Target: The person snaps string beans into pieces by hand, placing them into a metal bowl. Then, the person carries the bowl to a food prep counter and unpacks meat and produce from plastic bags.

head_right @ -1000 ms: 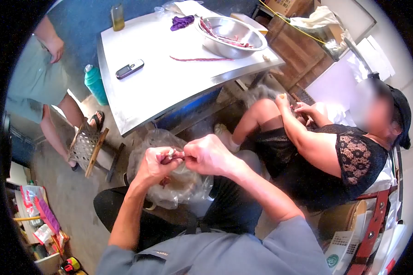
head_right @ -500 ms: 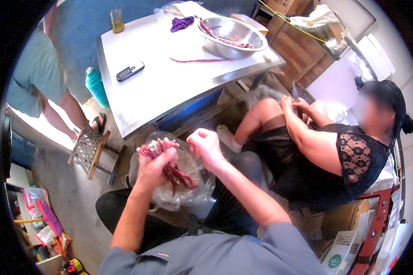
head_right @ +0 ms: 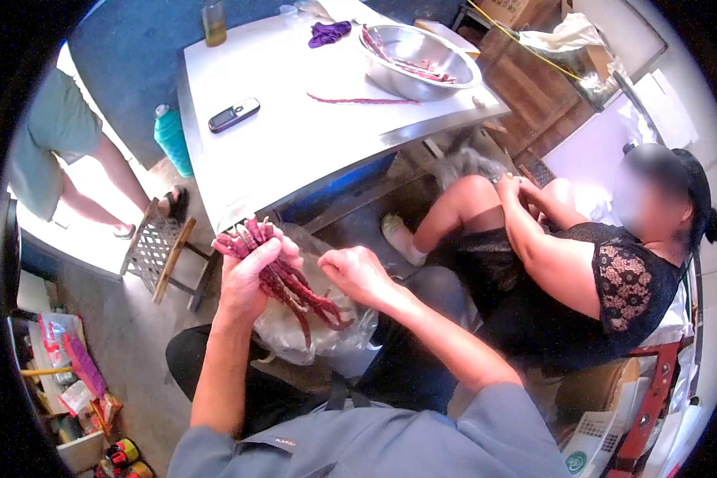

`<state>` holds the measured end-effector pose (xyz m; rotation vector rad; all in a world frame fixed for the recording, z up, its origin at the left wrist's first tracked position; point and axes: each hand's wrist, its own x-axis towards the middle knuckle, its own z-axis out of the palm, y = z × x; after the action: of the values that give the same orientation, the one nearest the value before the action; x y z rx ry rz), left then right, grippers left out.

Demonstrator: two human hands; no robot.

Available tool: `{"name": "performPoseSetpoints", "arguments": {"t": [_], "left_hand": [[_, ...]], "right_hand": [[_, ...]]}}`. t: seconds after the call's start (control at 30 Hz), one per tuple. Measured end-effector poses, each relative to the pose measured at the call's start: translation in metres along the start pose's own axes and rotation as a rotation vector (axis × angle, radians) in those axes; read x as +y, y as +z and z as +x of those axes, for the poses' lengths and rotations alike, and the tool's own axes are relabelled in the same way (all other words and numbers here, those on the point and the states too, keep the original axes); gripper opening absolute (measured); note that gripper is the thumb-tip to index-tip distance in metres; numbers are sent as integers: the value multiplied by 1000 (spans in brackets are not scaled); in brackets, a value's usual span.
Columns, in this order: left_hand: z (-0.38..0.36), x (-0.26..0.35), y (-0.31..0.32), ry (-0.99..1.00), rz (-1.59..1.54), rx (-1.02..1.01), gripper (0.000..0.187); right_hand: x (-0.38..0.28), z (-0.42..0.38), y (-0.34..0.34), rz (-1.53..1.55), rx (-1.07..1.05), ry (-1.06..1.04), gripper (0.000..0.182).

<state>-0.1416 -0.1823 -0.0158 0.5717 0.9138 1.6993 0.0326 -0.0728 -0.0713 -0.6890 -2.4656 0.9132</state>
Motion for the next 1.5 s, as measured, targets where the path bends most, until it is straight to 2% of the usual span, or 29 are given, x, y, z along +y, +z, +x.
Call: {"name": "performPoseSetpoints", "arguments": {"t": [0.1, 0.17, 0.23, 0.33, 0.43, 0.5, 0.63, 0.67, 0.77, 0.8, 0.83, 0.87, 0.97, 1.03, 1.13, 1.17, 1.27, 1.37, 1.5], "left_hand": [[3, -4, 0, 30, 3, 16, 13], [3, -3, -3, -5, 27, 19, 13], [1, -1, -1, -39, 34, 69, 16], [1, -2, -3, -55, 54, 99, 20], [1, -1, -3, -76, 53, 122, 20], [2, -4, -6, -104, 52, 96, 20], [5, -7, -8, -120, 59, 42, 14], [5, -7, -8, -115, 61, 47, 14], [5, -3, -6, -136, 67, 9, 14], [5, -2, -6, -151, 70, 16, 14], [4, -1, -6, -165, 73, 22, 15], [4, -2, -6, -164, 110, 44, 21], [4, -6, -9, -84, 80, 86, 20], [4, 0, -9, -98, 85, 93, 20], [6, 3, -14, -17, -21, 191, 15], [8, 4, -18, 31, -27, 245, 14], [13, 11, -31, 109, -8, 380, 14], [16, 11, -34, 79, 69, 380, 15], [11, 3, -16, -119, 33, 190, 17]], "right_hand": [[-2, 13, -20, -66, -73, 96, 16], [-1, 24, -30, -94, -17, 94, 21], [6, 42, -43, -59, 185, 122, 22], [21, 80, -72, 21, 412, 30, 14], [59, 123, -93, -154, 458, 6, 19], [60, 146, -104, -289, 420, 56, 25], [98, 192, -105, -486, 439, -5, 38], [101, 201, -107, -487, 385, 58, 42], [102, 220, -108, -535, 283, 128, 43], [102, 224, -107, -580, 255, 179, 35], [106, 228, -108, -579, 255, 177, 35], [110, 230, -108, -614, 239, 124, 29], [102, 220, -109, -670, 212, 17, 19], [91, 202, -108, -692, 202, -32, 14], [70, 170, -109, -648, 193, -271, 7], [60, 158, -110, -649, 196, -268, 7], [24, 117, -112, -535, 112, -446, 16], [-15, 83, -102, -466, 84, -669, 19], [-47, 45, -63, -457, 48, -912, 16]]}}
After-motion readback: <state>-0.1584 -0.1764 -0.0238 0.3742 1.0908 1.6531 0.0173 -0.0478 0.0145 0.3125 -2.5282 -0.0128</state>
